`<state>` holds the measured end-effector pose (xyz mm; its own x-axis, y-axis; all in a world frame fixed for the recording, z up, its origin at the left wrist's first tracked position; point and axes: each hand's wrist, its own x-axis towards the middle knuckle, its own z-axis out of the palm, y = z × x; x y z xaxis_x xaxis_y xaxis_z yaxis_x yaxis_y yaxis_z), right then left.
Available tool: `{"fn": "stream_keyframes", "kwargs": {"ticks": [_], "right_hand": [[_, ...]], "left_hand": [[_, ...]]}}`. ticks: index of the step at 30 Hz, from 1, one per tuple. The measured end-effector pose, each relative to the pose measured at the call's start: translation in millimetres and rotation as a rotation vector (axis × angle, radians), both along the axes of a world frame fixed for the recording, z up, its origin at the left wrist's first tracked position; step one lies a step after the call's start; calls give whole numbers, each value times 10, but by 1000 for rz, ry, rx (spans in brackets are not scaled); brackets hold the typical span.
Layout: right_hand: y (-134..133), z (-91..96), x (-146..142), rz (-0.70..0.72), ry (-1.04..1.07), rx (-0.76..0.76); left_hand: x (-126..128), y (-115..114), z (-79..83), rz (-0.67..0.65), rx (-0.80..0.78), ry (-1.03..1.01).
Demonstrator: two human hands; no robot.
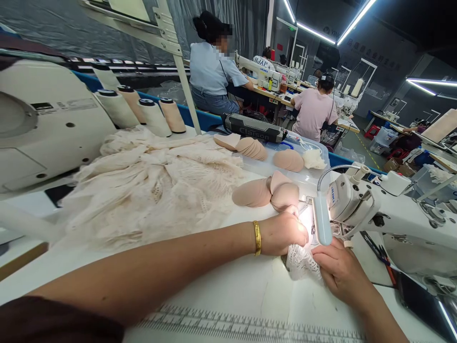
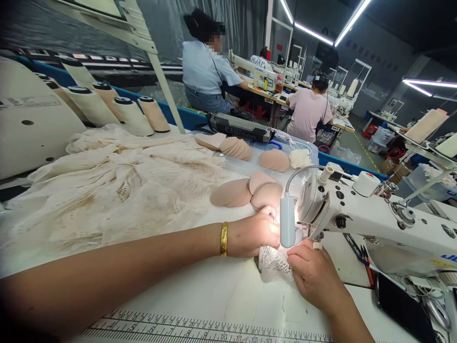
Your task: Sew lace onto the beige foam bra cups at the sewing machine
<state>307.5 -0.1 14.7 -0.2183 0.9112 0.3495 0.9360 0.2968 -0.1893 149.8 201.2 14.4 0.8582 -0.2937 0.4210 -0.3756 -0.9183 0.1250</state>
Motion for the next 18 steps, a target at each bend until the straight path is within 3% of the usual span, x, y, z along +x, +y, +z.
{"fn": "stream_keyframes", "kwargs": {"ticks": [7,12,18], "right_hand": [[9,19,17,-20,15,16],[8,8,35,-63,-23,54],[-26,-95,101,-258,-132,87]], "left_hand": [[17,17,-47,-48,150,-147],[30,-5,-71,-10,232,-185],[75,-111,-193,85,207,-203]]}}
